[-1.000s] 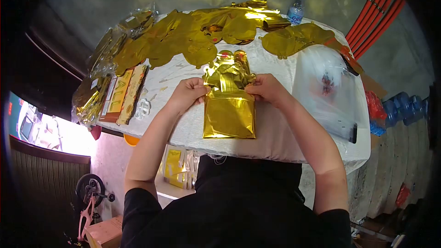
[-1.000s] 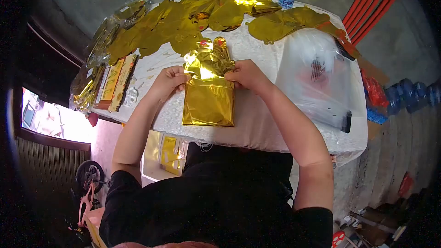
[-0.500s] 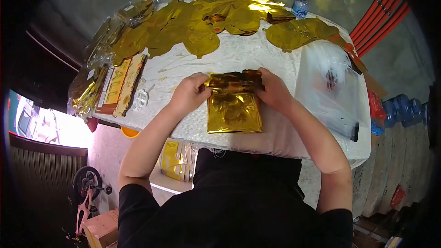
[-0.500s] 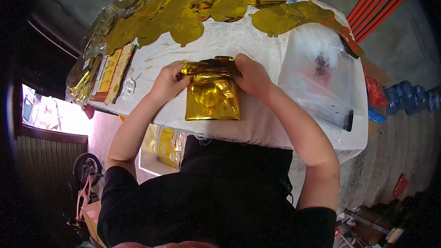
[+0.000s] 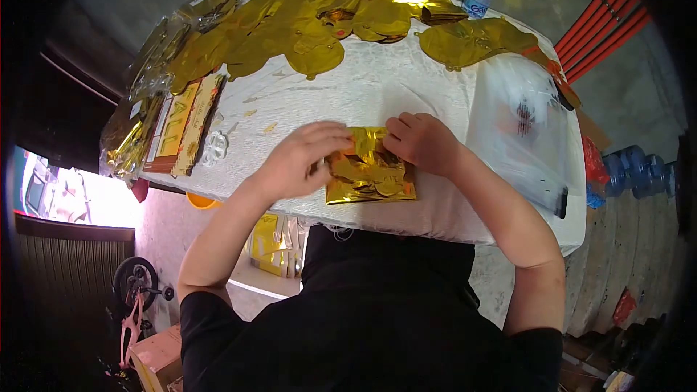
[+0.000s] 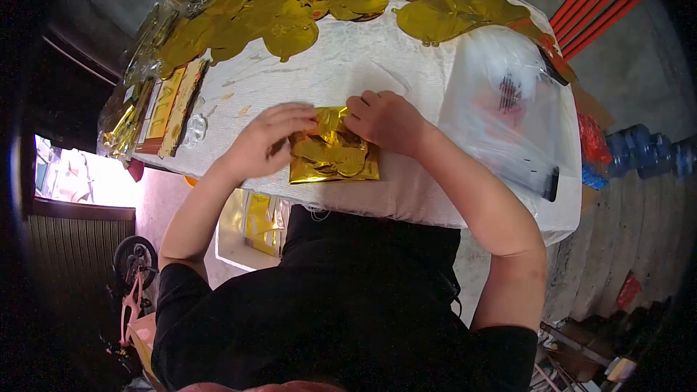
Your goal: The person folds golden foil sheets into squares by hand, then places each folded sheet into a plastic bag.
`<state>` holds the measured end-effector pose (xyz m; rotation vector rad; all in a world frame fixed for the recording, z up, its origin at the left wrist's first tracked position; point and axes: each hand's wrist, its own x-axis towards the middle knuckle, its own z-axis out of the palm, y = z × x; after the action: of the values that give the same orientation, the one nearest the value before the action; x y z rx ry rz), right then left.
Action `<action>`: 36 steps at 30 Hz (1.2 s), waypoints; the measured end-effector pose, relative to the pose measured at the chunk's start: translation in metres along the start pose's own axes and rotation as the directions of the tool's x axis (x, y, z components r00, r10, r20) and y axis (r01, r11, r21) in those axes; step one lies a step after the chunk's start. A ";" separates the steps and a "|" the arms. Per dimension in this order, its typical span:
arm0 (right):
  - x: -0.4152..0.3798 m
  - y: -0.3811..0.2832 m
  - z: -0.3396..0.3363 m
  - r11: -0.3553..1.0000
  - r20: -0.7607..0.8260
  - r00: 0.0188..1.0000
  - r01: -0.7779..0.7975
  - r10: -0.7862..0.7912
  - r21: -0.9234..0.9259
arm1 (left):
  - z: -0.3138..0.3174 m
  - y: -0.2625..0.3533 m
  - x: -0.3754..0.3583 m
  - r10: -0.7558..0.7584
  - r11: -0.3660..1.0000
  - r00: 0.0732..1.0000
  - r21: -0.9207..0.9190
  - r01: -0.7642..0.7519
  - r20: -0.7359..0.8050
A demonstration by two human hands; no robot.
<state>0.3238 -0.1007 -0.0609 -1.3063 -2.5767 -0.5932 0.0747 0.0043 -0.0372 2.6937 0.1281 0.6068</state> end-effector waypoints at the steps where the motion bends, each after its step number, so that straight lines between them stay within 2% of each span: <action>1: 0.000 -0.001 0.000 0.999 -0.002 1.000 0.009 -0.009 -0.036 | 0.000 0.007 -0.003 -0.012 0.992 1.000 -0.128 0.015 0.026; 5: 0.002 -0.002 -0.003 0.998 0.041 0.999 0.010 -0.007 -0.069 | 0.003 0.024 -0.011 0.004 0.998 0.995 -0.066 0.003 0.101; 11: 0.001 0.001 -0.005 0.995 0.048 0.999 0.027 -0.022 -0.092 | 0.008 0.024 -0.016 -0.030 0.998 0.993 -0.045 0.035 0.110; 14: -0.003 0.005 -0.019 0.999 0.044 0.998 -0.035 0.036 -0.017 | 0.008 0.025 -0.016 -0.034 0.998 0.994 -0.046 0.039 0.106; 16: -0.008 0.009 -0.027 0.951 0.091 0.956 -0.288 0.279 0.111 | 0.008 0.026 -0.017 -0.037 0.998 0.994 -0.049 0.043 0.106; 17: -0.006 0.006 -0.030 0.951 0.094 0.955 -0.290 0.281 0.110 | 0.009 0.026 -0.017 -0.039 0.998 0.993 -0.045 0.044 0.107; 19: 0.001 -0.010 -0.034 0.774 -0.005 0.897 -0.378 0.442 0.508 | 0.009 0.027 -0.016 -0.039 0.998 0.993 -0.044 0.044 0.111; 23: 0.017 -0.047 -0.026 0.803 0.059 0.919 -0.370 0.389 0.467 | 0.009 0.028 -0.016 -0.052 0.999 0.991 -0.005 0.053 0.124; 25: 0.014 -0.050 -0.015 0.805 0.266 0.884 -0.462 0.384 0.373 | 0.010 0.028 -0.017 -0.058 0.998 0.991 0.002 0.058 0.125; 28: 0.011 -0.047 -0.012 0.792 0.330 0.878 -0.462 0.346 0.399 | 0.008 0.030 -0.018 -0.080 0.996 0.985 -0.021 0.084 0.150; 30: 0.009 -0.049 -0.012 0.796 0.322 0.879 -0.461 0.351 0.392 | 0.006 0.031 -0.018 -0.103 0.993 0.972 -0.043 0.114 0.210; 36: 0.009 -0.051 -0.012 0.822 0.302 0.889 -0.441 0.344 0.361 | 0.004 0.033 -0.021 -0.126 0.991 0.957 -0.019 0.136 0.260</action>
<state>0.2768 -0.1264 -0.0607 -1.7429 -2.2864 0.1942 0.0577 -0.0305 -0.0361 2.6740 0.2213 0.2122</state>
